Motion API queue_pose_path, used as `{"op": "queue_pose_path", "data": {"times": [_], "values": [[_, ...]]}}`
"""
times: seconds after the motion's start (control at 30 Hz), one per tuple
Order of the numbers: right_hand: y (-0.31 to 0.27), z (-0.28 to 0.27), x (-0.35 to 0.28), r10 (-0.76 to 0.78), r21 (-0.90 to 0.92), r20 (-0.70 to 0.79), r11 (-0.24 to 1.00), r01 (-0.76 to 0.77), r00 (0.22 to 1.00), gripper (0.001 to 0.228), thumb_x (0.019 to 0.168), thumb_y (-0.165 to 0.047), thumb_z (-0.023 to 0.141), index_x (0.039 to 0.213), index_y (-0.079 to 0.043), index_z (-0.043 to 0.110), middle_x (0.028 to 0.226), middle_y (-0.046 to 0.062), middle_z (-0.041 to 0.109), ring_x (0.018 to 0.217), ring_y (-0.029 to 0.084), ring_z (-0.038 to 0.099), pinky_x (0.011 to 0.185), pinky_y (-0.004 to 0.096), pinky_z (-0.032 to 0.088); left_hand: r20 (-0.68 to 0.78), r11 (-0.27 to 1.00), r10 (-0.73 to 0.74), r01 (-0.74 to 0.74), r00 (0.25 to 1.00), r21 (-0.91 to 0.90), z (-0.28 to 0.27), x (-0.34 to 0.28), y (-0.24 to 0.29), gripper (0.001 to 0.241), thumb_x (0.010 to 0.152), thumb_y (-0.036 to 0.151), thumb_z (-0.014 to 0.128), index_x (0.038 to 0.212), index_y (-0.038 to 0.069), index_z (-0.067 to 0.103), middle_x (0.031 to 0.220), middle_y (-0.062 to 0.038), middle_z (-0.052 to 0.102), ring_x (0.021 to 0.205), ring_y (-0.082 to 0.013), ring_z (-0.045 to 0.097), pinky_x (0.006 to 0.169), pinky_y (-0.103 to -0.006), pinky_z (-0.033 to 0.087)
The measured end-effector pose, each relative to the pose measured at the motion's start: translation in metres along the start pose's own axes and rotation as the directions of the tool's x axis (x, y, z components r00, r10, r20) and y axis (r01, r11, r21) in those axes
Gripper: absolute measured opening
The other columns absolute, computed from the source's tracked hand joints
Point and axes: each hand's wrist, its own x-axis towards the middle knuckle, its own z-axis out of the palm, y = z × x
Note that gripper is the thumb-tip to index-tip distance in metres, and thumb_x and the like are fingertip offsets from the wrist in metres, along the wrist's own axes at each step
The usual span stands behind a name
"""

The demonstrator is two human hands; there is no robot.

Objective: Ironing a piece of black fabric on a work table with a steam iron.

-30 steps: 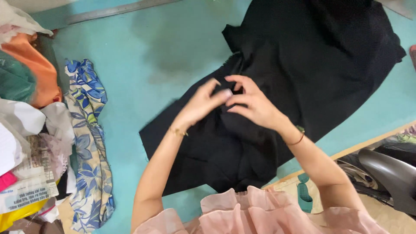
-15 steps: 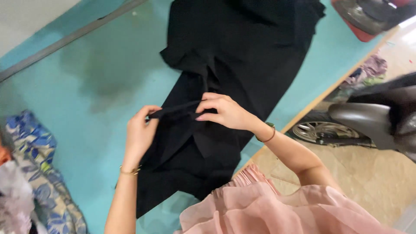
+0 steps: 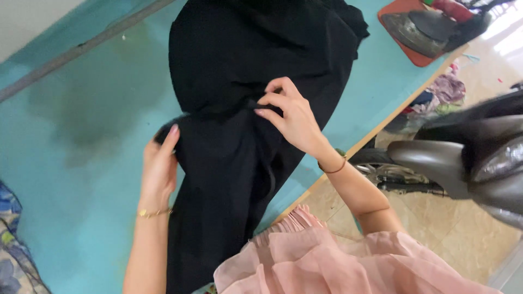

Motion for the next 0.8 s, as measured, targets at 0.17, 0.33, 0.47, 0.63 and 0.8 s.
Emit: {"op": "queue_pose_path", "data": {"times": [0.17, 0.33, 0.47, 0.63, 0.8], "values": [[0.050, 0.031, -0.015, -0.052, 0.336, 0.416, 0.937, -0.100, 0.908, 0.018, 0.088, -0.009, 0.078, 0.101, 0.000, 0.070, 0.099, 0.006, 0.069, 0.086, 0.015, 0.065, 0.076, 0.028, 0.052, -0.003, 0.974, -0.139, 0.136, 0.990, -0.181, 0.033, 0.034, -0.063, 0.037, 0.093, 0.026, 0.074, 0.118, -0.001, 0.068, 0.109, -0.009, 0.075, 0.094, -0.0173, 0.072, 0.080, -0.0305, 0.058], [0.046, 0.060, -0.001, -0.253, 0.538, 0.603, 0.829, -0.152, 0.757, 0.024, 0.080, 0.000, 0.066, 0.103, 0.000, 0.071, 0.096, 0.006, 0.075, 0.090, 0.013, 0.068, 0.084, 0.026, 0.055, -0.073, 0.983, -0.146, 0.137, 0.987, -0.120, 0.060, 0.033, -0.103, 0.031, 0.097, 0.027, 0.073, 0.113, 0.001, 0.069, 0.097, -0.006, 0.073, 0.080, -0.0171, 0.064, 0.063, -0.0309, 0.046], [0.042, 0.080, 0.023, -0.072, 0.415, 0.418, 0.902, -0.120, 0.906, 0.017, 0.091, -0.008, 0.074, 0.106, -0.001, 0.075, 0.097, 0.008, 0.075, 0.088, 0.014, 0.070, 0.080, 0.028, 0.055, -0.035, 0.969, 0.058, -0.065, 0.998, -0.239, 0.062, 0.028, -0.125, 0.028, 0.108, 0.024, 0.062, 0.115, -0.003, 0.068, 0.107, -0.005, 0.072, 0.100, -0.0104, 0.064, 0.092, -0.0258, 0.050], [0.033, 0.091, 0.030, -0.032, 0.360, 0.419, 0.923, -0.134, 0.908, 0.018, 0.093, -0.009, 0.075, 0.108, -0.001, 0.075, 0.099, 0.007, 0.079, 0.091, 0.013, 0.075, 0.082, 0.027, 0.057, -0.051, 0.925, 0.077, -0.090, 0.996, -0.368, 0.063, 0.011, -0.113, 0.030, 0.107, 0.023, 0.051, 0.121, 0.000, 0.066, 0.113, -0.002, 0.071, 0.103, -0.0076, 0.065, 0.094, -0.0241, 0.050], [0.031, 0.100, 0.027, -0.001, 0.379, 0.436, 0.907, -0.182, 0.900, 0.017, 0.092, -0.008, 0.078, 0.105, 0.001, 0.074, 0.096, 0.007, 0.079, 0.090, 0.011, 0.075, 0.081, 0.024, 0.057, -0.167, 0.988, 0.032, -0.057, 0.985, -0.144, 0.043, 0.015, -0.142, 0.038, 0.117, 0.034, 0.054, 0.117, -0.002, 0.068, 0.092, -0.001, 0.053, 0.077, -0.0091, 0.039, 0.063, -0.0272, 0.031]]}}
